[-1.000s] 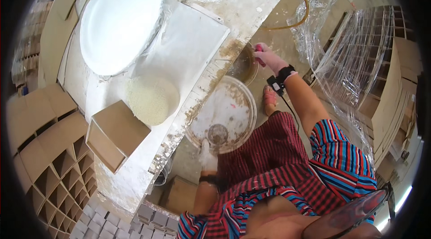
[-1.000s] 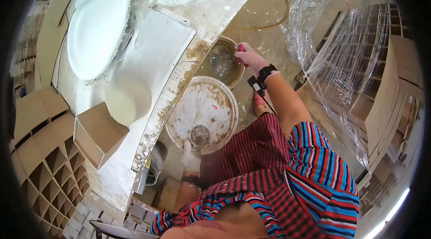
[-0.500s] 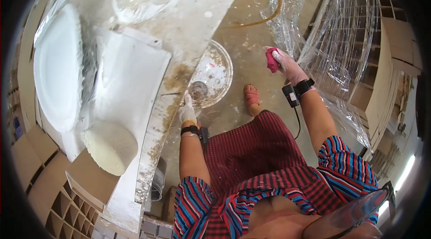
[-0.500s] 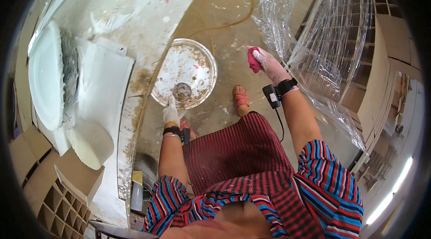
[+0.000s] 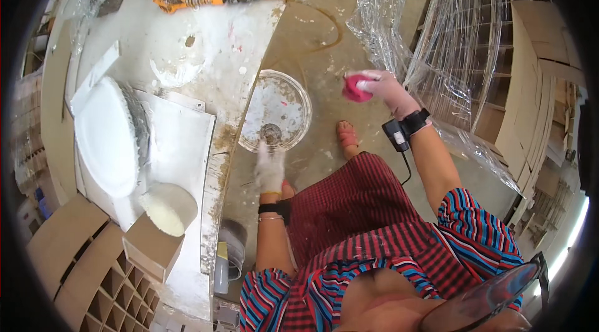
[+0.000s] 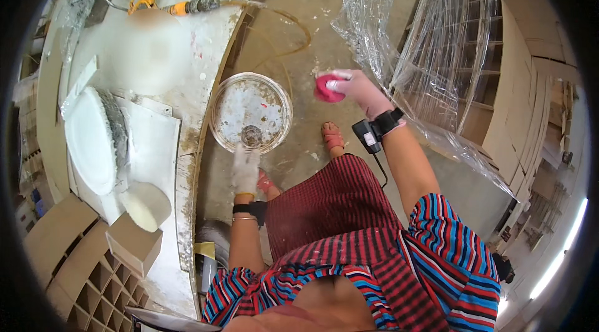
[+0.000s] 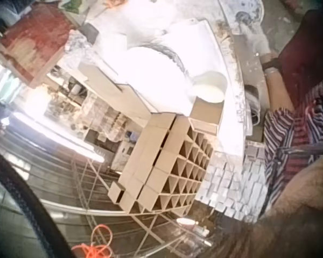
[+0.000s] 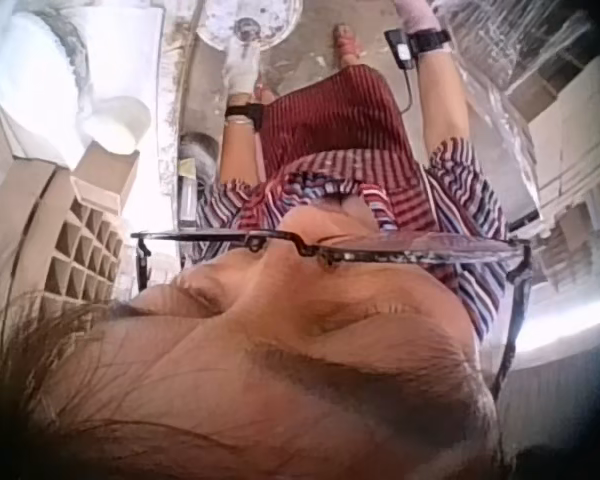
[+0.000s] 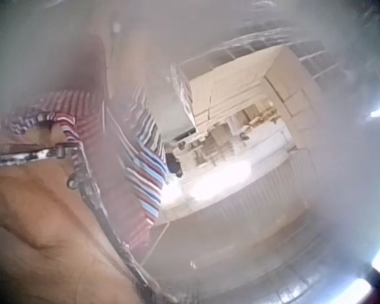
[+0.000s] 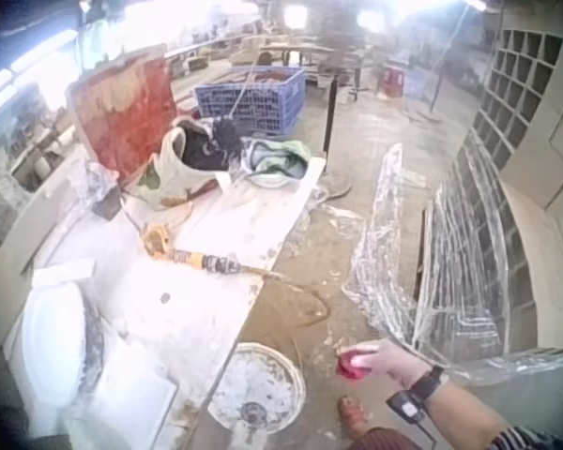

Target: Applying a white paste or cleaning agent to the edges and surfaces of small wooden or cardboard boxes.

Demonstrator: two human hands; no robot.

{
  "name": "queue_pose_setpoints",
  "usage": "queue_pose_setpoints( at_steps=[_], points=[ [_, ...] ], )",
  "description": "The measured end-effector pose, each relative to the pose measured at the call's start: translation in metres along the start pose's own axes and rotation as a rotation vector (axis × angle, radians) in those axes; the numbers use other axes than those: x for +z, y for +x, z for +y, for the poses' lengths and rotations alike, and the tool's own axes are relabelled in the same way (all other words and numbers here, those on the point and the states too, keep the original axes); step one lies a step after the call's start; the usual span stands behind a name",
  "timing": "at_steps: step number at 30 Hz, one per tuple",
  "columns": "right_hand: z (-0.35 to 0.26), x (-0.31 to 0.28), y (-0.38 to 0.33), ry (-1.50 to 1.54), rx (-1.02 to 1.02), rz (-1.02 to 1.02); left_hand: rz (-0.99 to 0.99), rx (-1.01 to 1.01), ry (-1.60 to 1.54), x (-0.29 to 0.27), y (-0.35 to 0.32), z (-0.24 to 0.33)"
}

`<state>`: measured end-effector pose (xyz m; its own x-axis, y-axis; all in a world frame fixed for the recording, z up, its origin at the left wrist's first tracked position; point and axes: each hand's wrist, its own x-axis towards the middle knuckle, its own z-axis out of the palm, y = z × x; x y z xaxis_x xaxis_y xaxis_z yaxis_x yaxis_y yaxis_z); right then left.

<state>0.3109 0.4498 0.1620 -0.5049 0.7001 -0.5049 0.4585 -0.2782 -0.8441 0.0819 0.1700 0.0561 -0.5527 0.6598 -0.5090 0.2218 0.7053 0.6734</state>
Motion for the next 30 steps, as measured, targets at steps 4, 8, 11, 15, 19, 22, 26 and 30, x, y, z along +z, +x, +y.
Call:
queue_pose_setpoints(
  at_steps=[4,8,11,15,19,22,26,30],
  points=[
    [-0.057,0.005,-0.039,-0.149,-0.112,-0.082,-0.185,0.363,-0.34,0.0,-0.017,0.081],
    [-0.119,-0.01,-0.091,-0.048,-0.161,-0.317,-0.261,0.747,-0.137,-0.036,-0.038,0.187],
    [-0.14,-0.022,-0.109,-0.1,-0.203,-0.477,-0.29,0.896,-0.084,-0.056,-0.065,0.236],
    [-0.176,-0.031,-0.138,-0.017,-0.371,-0.581,-0.513,0.839,-0.214,-0.072,-0.105,0.29],
    [-0.206,-0.041,-0.154,-0.109,-0.372,-0.671,-0.629,0.751,-0.194,-0.083,-0.127,0.306],
    [-0.219,-0.041,-0.158,-0.122,-0.436,-0.67,-0.811,0.473,0.035,-0.107,-0.137,0.318],
    [-0.237,-0.036,-0.163,-0.251,-0.648,-0.72,-0.656,0.695,-0.332,-0.108,-0.139,0.296],
    [-0.267,-0.019,-0.189,-0.446,-0.604,-0.729,-0.47,0.799,-0.419,-0.126,-0.146,0.299]
  ],
)
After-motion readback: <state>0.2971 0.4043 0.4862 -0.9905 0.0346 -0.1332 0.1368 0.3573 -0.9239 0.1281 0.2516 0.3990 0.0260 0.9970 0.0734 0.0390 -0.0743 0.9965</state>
